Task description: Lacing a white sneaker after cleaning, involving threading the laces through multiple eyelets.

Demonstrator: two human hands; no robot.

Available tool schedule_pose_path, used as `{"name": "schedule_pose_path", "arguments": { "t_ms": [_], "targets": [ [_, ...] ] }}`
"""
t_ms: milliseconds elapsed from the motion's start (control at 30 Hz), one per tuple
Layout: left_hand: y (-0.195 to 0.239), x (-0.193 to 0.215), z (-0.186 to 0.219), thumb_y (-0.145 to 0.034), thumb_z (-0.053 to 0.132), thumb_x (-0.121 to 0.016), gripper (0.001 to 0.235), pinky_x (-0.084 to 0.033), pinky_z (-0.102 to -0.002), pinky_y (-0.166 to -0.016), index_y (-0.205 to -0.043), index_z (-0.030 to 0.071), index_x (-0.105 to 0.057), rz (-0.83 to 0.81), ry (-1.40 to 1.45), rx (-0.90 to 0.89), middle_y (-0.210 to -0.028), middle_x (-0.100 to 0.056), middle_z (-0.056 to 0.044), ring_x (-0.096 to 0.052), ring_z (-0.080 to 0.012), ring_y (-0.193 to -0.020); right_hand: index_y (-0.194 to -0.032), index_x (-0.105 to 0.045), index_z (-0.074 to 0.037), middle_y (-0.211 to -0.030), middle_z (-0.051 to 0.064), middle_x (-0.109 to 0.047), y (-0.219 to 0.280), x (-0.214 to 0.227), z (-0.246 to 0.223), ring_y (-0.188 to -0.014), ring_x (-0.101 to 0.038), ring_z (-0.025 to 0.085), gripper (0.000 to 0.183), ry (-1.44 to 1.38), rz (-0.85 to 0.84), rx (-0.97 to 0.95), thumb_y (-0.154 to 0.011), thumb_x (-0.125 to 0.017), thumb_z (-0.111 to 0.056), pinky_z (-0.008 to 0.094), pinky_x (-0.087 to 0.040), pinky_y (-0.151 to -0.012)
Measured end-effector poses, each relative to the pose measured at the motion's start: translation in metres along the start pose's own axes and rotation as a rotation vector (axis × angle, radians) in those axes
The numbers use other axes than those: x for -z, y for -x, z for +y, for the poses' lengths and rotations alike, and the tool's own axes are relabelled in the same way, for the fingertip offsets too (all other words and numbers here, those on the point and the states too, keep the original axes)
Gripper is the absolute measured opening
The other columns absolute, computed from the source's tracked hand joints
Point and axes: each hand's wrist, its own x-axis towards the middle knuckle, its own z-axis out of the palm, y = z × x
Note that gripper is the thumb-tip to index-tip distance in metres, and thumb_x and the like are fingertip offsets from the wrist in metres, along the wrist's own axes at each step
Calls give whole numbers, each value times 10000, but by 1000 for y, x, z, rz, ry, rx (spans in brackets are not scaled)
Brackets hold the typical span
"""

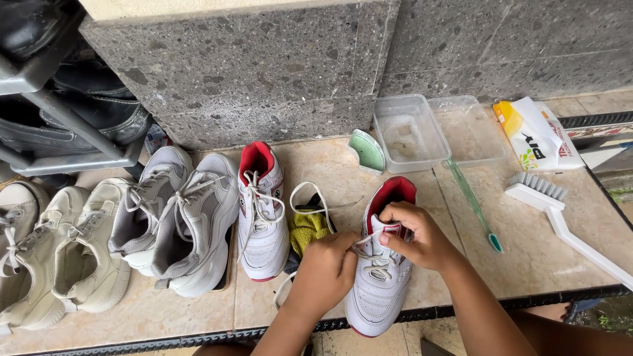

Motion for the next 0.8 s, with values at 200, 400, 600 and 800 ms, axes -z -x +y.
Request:
{"name": "schedule_pose_path", "arguments": {
  "t_ms": [200, 400, 600, 800],
  "targets": [
    [-2, 14, 1, -1035, 303, -569, 200, -429, -371, -545, -1017, 154, -703, -180, 16, 24, -632, -662, -66, -589, -259, -506, -816, -495, -142, -790, -48, -457, -6, 15, -6, -719, -423, 110, 252, 78, -171, -46, -882, -735, -179, 281, -365, -669],
    [-3, 6, 4, -953, 222, -676, 201, -551, -362, -575, -1095, 134, -787, -157, -51, -80, -894, -808, -43, -698, -188, -566, -835, -476, -120, -816, -26, -442, -6, 17, -5, -766, -428, 115, 266, -72, -193, -90, -894, -725, -193, 286, -388, -709],
    [-4, 5, 8, -958, 244, -708, 106, -563, -338, -620, -975, 167, -780, -95, -18, -177, -853, -796, 9, -724, -163, -620, -896, -545, -112, -852, -10, -519, -5, 22, 4, -803, -498, 127, 244, -178, -241, -81, -875, -679, -315, 305, -410, -742],
    [-3, 1, 3, -969, 240, -685, 115, -477, -349, -487, -921, 158, -749, -50, -198, -188, -766, -764, 10, -690, -187, -576, -869, -514, -110, -819, -18, -475, -6, 22, 0, -764, -460, 121, 403, -228, -245, -40, -890, -626, -497, 305, -366, -701]
  ]
}}
